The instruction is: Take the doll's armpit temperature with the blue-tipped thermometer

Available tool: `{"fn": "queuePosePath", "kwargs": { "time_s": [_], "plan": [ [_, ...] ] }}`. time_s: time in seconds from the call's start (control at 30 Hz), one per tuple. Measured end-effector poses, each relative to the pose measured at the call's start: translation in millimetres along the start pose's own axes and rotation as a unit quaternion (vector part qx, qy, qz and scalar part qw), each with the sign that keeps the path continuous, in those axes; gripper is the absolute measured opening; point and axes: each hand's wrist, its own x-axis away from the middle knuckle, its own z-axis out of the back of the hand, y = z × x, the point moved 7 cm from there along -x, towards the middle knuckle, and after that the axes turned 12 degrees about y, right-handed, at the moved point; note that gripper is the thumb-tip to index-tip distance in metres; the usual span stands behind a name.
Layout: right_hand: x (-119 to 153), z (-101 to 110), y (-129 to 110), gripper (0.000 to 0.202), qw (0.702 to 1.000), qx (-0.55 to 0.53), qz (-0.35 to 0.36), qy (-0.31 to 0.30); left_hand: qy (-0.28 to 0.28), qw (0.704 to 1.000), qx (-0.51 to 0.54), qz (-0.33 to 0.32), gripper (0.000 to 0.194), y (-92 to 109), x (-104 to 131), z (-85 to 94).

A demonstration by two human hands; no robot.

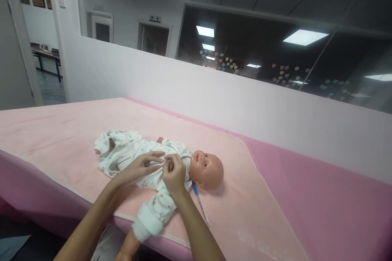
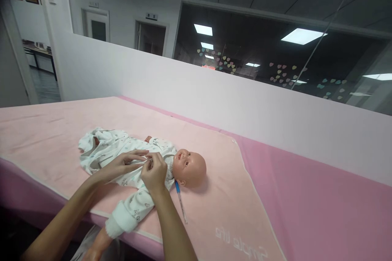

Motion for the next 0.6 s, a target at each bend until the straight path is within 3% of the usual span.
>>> {"fn": "queuePosePath", "kwargs": {
  "time_s": [0.6],
  "plan": [
    [1.3,3.5,2.3,0.015,0.999,0.011,-0.029,0.027,0.007,1.0,0.022,0.005,0.037,-5.6,-1.8,1.5]
  ]
}}
